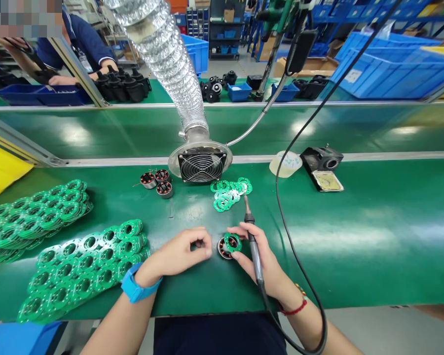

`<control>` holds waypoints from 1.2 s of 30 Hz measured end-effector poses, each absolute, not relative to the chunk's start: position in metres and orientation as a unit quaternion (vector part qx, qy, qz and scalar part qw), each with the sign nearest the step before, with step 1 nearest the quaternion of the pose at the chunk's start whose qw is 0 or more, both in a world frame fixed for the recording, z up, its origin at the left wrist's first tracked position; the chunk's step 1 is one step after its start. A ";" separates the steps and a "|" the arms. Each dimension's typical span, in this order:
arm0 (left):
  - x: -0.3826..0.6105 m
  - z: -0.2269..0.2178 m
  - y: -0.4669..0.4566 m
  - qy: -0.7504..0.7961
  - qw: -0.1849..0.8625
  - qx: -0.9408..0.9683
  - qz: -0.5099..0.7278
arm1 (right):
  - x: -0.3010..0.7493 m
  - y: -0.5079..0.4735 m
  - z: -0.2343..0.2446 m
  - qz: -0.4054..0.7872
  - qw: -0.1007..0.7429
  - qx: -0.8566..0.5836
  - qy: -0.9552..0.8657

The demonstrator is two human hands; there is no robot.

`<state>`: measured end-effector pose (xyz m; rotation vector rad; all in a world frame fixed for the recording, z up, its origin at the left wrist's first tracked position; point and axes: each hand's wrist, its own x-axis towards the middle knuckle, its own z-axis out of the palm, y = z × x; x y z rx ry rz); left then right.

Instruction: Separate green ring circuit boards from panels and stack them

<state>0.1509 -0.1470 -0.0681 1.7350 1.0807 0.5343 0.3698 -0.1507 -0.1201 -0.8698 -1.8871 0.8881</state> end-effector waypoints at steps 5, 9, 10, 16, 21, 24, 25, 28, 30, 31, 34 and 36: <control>0.160 -0.079 -0.148 0.506 0.394 0.748 0.172 | 0.375 -0.150 -0.111 0.309 0.359 -0.308 -0.825; 0.164 -0.083 -0.149 0.499 0.381 0.759 0.171 | 0.373 -0.150 -0.111 0.263 0.325 -0.302 -0.857; 0.164 -0.083 -0.149 0.499 0.380 0.758 0.178 | 0.371 -0.150 -0.111 0.251 0.313 -0.303 -0.864; 0.161 -0.080 -0.149 0.484 0.337 0.778 0.215 | 0.365 -0.144 -0.109 0.245 0.284 -0.276 -0.885; 0.157 -0.079 -0.148 0.509 0.260 0.783 0.246 | 0.369 -0.130 -0.101 0.291 0.266 -0.269 -0.879; 0.151 -0.078 -0.147 0.542 0.271 0.727 0.322 | 0.372 -0.126 -0.099 0.311 0.265 -0.258 -0.876; 0.149 -0.077 -0.146 0.548 0.298 0.708 0.330 | 0.373 -0.126 -0.099 0.316 0.266 -0.255 -0.874; 0.147 -0.077 -0.145 0.526 0.398 0.708 0.253 | 0.374 -0.128 -0.101 0.334 0.275 -0.248 -0.867; 0.151 -0.078 -0.145 0.504 0.413 0.728 0.213 | 0.374 -0.130 -0.102 0.339 0.279 -0.251 -0.863; 0.154 -0.079 -0.145 0.500 0.405 0.734 0.217 | 0.374 -0.131 -0.102 0.339 0.281 -0.253 -0.861; 0.164 -0.084 -0.145 0.507 0.433 0.697 0.263 | 0.372 -0.133 -0.104 0.326 0.293 -0.249 -0.863; 0.169 -0.088 -0.145 0.510 0.488 0.647 0.288 | 0.371 -0.134 -0.105 0.304 0.305 -0.245 -0.869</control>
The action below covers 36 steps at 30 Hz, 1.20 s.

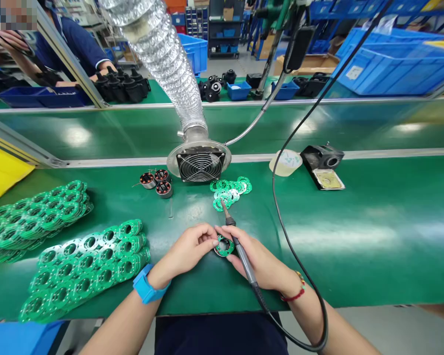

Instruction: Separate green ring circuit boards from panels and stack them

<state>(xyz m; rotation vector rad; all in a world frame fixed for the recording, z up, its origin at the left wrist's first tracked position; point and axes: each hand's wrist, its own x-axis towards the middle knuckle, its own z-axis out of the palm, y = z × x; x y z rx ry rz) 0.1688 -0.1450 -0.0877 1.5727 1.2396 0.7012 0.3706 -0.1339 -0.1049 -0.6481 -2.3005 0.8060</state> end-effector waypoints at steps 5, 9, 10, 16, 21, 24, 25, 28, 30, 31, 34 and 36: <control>0.174 -0.098 -0.144 0.509 0.550 0.584 0.311 | 0.367 -0.136 -0.101 0.233 0.331 -0.232 -0.884; 0.173 -0.100 -0.143 0.496 0.573 0.568 0.320 | 0.365 -0.139 -0.097 0.173 0.341 -0.226 -0.896; 0.173 -0.100 -0.143 0.496 0.577 0.564 0.321 | 0.365 -0.139 -0.097 0.154 0.339 -0.232 -0.899; 0.170 -0.093 -0.142 0.497 0.586 0.562 0.307 | 0.365 -0.143 -0.099 0.133 0.363 -0.271 -0.882; 0.174 -0.098 -0.143 0.520 0.570 0.541 0.334 | 0.365 -0.145 -0.100 0.153 0.390 -0.294 -0.859; 0.177 -0.099 -0.144 0.542 0.546 0.547 0.331 | 0.368 -0.150 -0.099 0.172 0.428 -0.319 -0.828; 0.177 -0.099 -0.145 0.550 0.536 0.550 0.328 | 0.370 -0.152 -0.099 0.180 0.445 -0.333 -0.812; 0.179 -0.098 -0.145 0.570 0.515 0.557 0.316 | 0.376 -0.162 -0.103 0.209 0.492 -0.378 -0.755; 0.180 -0.097 -0.145 0.577 0.510 0.557 0.311 | 0.381 -0.168 -0.108 0.235 0.522 -0.388 -0.722; 0.180 -0.097 -0.145 0.578 0.510 0.556 0.310 | 0.383 -0.171 -0.111 0.248 0.535 -0.387 -0.709; 0.180 -0.096 -0.145 0.581 0.507 0.557 0.308 | 0.385 -0.175 -0.119 0.273 0.553 -0.386 -0.686; 0.180 -0.097 -0.145 0.583 0.503 0.559 0.306 | 0.385 -0.175 -0.121 0.282 0.551 -0.386 -0.684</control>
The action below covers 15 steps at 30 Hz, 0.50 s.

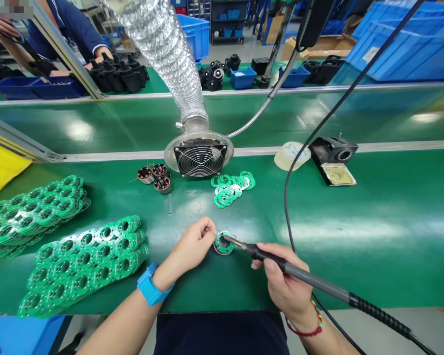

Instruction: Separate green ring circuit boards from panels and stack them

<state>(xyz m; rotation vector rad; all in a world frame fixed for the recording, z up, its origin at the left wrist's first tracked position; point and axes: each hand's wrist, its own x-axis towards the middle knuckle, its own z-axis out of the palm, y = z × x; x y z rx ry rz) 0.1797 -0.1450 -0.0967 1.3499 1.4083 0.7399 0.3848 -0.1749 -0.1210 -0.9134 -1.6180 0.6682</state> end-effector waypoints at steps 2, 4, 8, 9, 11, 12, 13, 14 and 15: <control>0.180 -0.098 -0.145 0.587 0.499 0.559 0.306 | 0.383 -0.174 -0.121 0.287 0.546 -0.390 -0.684; 0.180 -0.099 -0.145 0.589 0.495 0.560 0.308 | 0.382 -0.173 -0.120 0.289 0.546 -0.394 -0.681; 0.181 -0.101 -0.145 0.590 0.482 0.568 0.312 | 0.381 -0.172 -0.117 0.296 0.548 -0.392 -0.677; 0.181 -0.101 -0.145 0.590 0.479 0.570 0.312 | 0.381 -0.172 -0.117 0.296 0.548 -0.392 -0.677; 0.182 -0.100 -0.146 0.595 0.471 0.572 0.312 | 0.381 -0.172 -0.116 0.297 0.546 -0.392 -0.678; 0.182 -0.099 -0.146 0.597 0.467 0.573 0.311 | 0.381 -0.172 -0.116 0.296 0.545 -0.393 -0.679; 0.183 -0.098 -0.146 0.600 0.462 0.575 0.310 | 0.381 -0.173 -0.116 0.294 0.544 -0.394 -0.680; 0.183 -0.097 -0.147 0.603 0.456 0.577 0.310 | 0.382 -0.173 -0.116 0.290 0.545 -0.394 -0.681; 0.183 -0.096 -0.147 0.605 0.449 0.581 0.308 | 0.383 -0.173 -0.116 0.283 0.548 -0.393 -0.682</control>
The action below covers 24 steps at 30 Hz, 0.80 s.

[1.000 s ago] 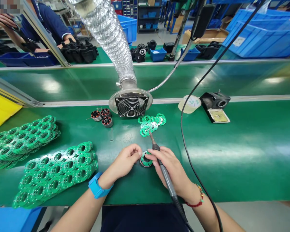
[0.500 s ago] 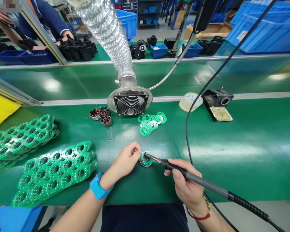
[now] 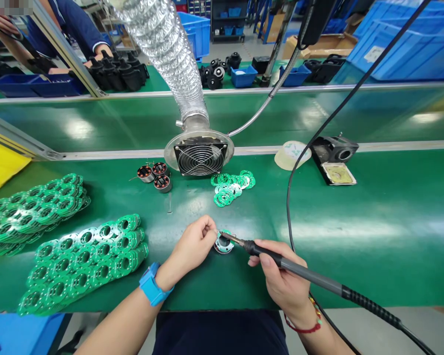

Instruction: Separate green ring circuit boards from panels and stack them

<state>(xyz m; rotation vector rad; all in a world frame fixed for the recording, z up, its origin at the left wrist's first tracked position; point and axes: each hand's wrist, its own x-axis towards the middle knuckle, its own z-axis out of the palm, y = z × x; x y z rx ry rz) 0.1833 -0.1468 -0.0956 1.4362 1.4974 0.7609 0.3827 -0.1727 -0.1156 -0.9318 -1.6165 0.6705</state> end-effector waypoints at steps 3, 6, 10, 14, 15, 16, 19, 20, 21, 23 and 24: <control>0.184 -0.093 -0.147 0.613 0.431 0.592 0.297 | 0.384 -0.171 -0.113 0.256 0.557 -0.395 -0.684; 0.186 -0.091 -0.146 0.617 0.415 0.602 0.290 | 0.380 -0.167 -0.109 0.258 0.547 -0.402 -0.687; 0.189 -0.089 -0.146 0.622 0.398 0.608 0.291 | 0.371 -0.163 -0.100 0.291 0.520 -0.382 -0.707; 0.189 -0.091 -0.146 0.622 0.401 0.604 0.296 | 0.377 -0.154 -0.096 0.275 0.521 -0.418 -0.691; 0.189 -0.091 -0.146 0.622 0.403 0.603 0.295 | 0.382 -0.149 -0.096 0.270 0.547 -0.448 -0.654; 0.189 -0.092 -0.145 0.622 0.404 0.603 0.293 | 0.390 -0.141 -0.096 0.268 0.589 -0.473 -0.597; 0.186 -0.097 -0.144 0.627 0.399 0.603 0.291 | 0.424 -0.112 -0.094 0.284 0.754 -0.467 -0.365; 0.185 -0.098 -0.144 0.628 0.398 0.601 0.294 | 0.438 -0.102 -0.094 0.289 0.789 -0.454 -0.295; 0.183 -0.101 -0.143 0.628 0.397 0.600 0.297 | 0.452 -0.092 -0.093 0.292 0.808 -0.451 -0.243; 0.179 -0.105 -0.141 0.624 0.399 0.598 0.307 | 0.480 -0.075 -0.094 0.279 0.808 -0.484 -0.187; 0.177 -0.108 -0.140 0.621 0.399 0.599 0.311 | 0.492 -0.067 -0.095 0.269 0.803 -0.502 -0.177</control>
